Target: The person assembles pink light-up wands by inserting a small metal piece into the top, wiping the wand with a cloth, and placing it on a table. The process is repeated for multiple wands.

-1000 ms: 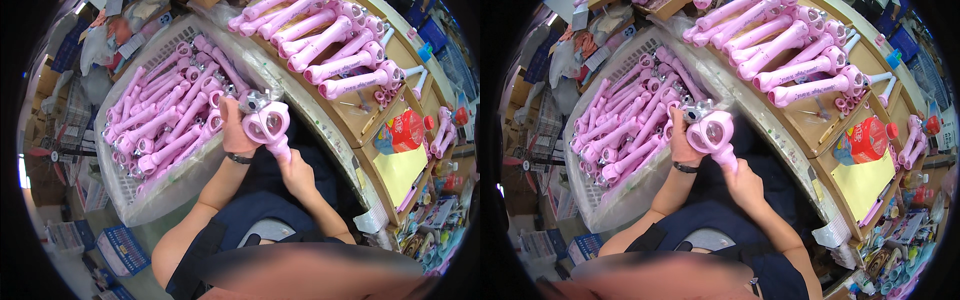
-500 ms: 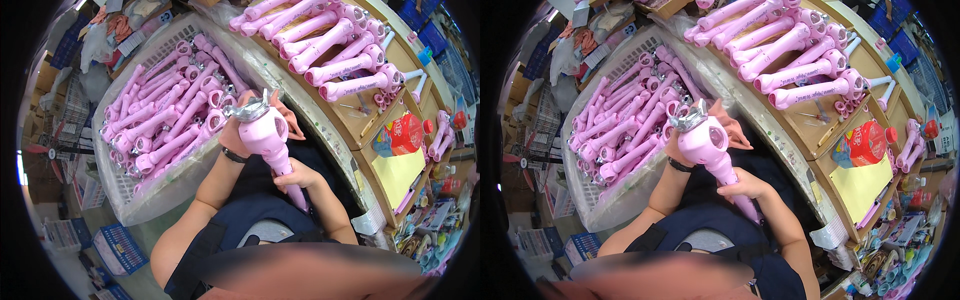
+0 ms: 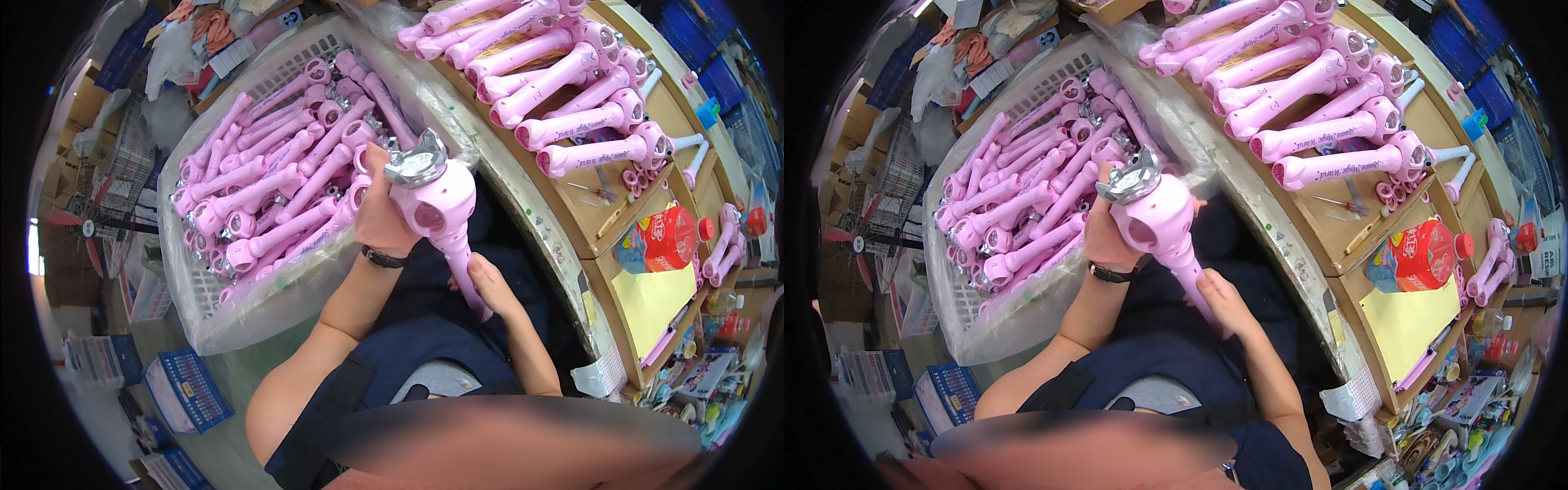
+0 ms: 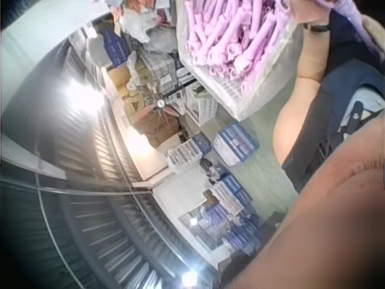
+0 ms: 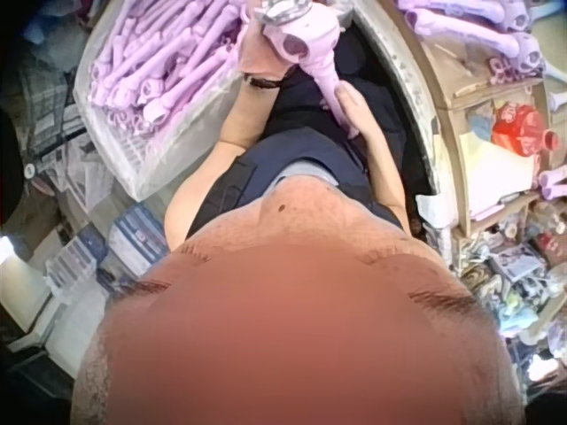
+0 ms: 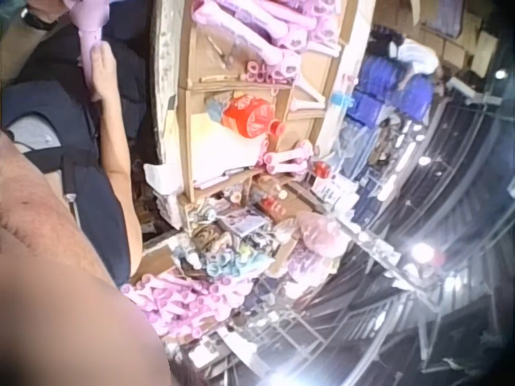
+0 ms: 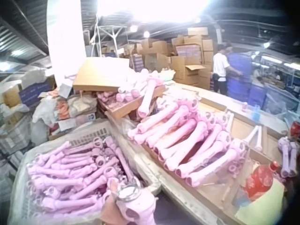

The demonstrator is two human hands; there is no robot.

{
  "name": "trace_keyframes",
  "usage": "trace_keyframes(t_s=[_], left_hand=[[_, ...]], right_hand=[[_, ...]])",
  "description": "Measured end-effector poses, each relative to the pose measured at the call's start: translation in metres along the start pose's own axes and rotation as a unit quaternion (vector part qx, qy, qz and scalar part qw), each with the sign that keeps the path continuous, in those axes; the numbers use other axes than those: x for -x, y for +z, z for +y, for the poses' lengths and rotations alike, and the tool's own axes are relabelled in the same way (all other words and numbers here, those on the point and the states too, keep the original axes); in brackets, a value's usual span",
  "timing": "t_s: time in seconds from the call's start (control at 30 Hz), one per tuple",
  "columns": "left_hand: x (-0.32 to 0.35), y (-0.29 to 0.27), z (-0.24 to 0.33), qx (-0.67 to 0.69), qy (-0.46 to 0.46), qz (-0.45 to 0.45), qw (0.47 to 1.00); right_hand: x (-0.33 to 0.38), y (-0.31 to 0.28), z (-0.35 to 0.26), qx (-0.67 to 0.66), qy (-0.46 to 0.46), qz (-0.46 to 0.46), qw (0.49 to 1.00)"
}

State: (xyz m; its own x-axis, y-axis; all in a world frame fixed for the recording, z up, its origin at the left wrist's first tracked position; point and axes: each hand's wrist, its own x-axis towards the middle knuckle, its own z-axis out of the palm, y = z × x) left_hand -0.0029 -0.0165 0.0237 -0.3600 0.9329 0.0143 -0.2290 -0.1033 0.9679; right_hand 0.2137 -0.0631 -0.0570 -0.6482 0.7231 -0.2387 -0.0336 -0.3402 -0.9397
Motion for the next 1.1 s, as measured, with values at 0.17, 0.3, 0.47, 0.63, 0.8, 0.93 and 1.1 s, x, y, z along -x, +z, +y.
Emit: trace_keyframes(t_s=[0.17,0.3,0.47,0.63,0.8,0.93,1.1], left_hand=[[0.009,0.019,0.025,0.339,-0.131,0.021,0.931],[0.015,0.025,0.045,0.39,-0.175,-0.031,0.904],[0.009,0.034,0.045,0.401,-0.094,-0.157,0.898],[-0.006,0.04,0.049,0.349,-0.048,-0.274,0.895],[-0.031,0.001,0.065,0.268,0.021,-0.191,0.944],[-0.038,-0.025,0.063,0.309,0.027,-0.015,0.951],[-0.033,-0.021,0.07,0.288,0.097,-0.003,0.953]], right_hand=[[-0.001,0.004,0.016,0.037,-0.062,0.043,0.996],[0.0,0.009,-0.002,0.041,-0.079,0.041,0.995],[0.004,0.024,-0.055,-0.047,0.022,0.048,0.997],[-0.008,0.022,-0.085,-0.166,0.073,-0.068,0.981],[0.012,0.026,-0.064,-0.132,-0.035,-0.062,0.989],[0.017,0.032,-0.042,0.138,-0.19,0.129,0.963],[0.016,0.029,-0.034,0.022,-0.147,0.079,0.986]])
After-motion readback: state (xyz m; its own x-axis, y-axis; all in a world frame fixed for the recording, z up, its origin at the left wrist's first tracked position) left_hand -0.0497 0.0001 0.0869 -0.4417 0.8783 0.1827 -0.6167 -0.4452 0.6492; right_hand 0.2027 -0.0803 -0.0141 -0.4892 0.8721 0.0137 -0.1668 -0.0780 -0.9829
